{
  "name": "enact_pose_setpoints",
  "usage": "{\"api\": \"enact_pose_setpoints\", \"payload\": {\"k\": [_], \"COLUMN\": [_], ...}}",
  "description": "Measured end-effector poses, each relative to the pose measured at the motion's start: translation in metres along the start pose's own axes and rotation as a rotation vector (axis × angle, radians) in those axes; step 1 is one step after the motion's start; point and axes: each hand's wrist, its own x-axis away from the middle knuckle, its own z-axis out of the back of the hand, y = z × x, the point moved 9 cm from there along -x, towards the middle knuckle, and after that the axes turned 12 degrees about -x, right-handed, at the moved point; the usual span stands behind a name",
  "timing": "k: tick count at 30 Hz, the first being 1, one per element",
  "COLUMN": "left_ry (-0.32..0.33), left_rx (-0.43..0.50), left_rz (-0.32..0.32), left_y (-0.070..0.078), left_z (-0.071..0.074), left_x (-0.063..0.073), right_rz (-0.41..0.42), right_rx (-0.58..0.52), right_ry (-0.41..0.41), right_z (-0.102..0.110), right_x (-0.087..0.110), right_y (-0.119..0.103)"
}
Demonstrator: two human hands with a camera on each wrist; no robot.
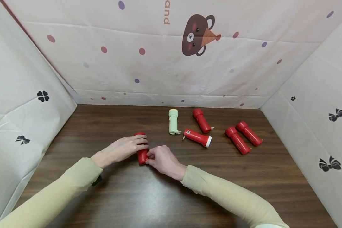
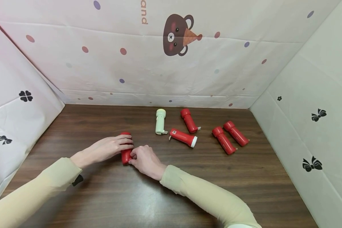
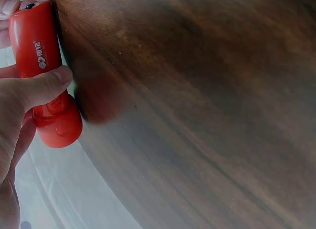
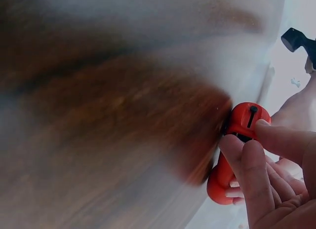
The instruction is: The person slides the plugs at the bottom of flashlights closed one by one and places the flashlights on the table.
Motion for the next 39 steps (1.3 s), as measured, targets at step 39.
{"api": "enact_pose_setpoints", "payload": {"k": [39], "left_ry": [0.043], "left_rx": [0.514], "left_rz": [0.714], "left_y": [-0.069], "left_z": [-0.025], "left_x": [0.030], "right_rz": [0.012], "right_rx": [-0.045], "right_ry": [0.034], "right_z": [-0.012], "right_x": [-0.011], "right_y": [-0.008]}}
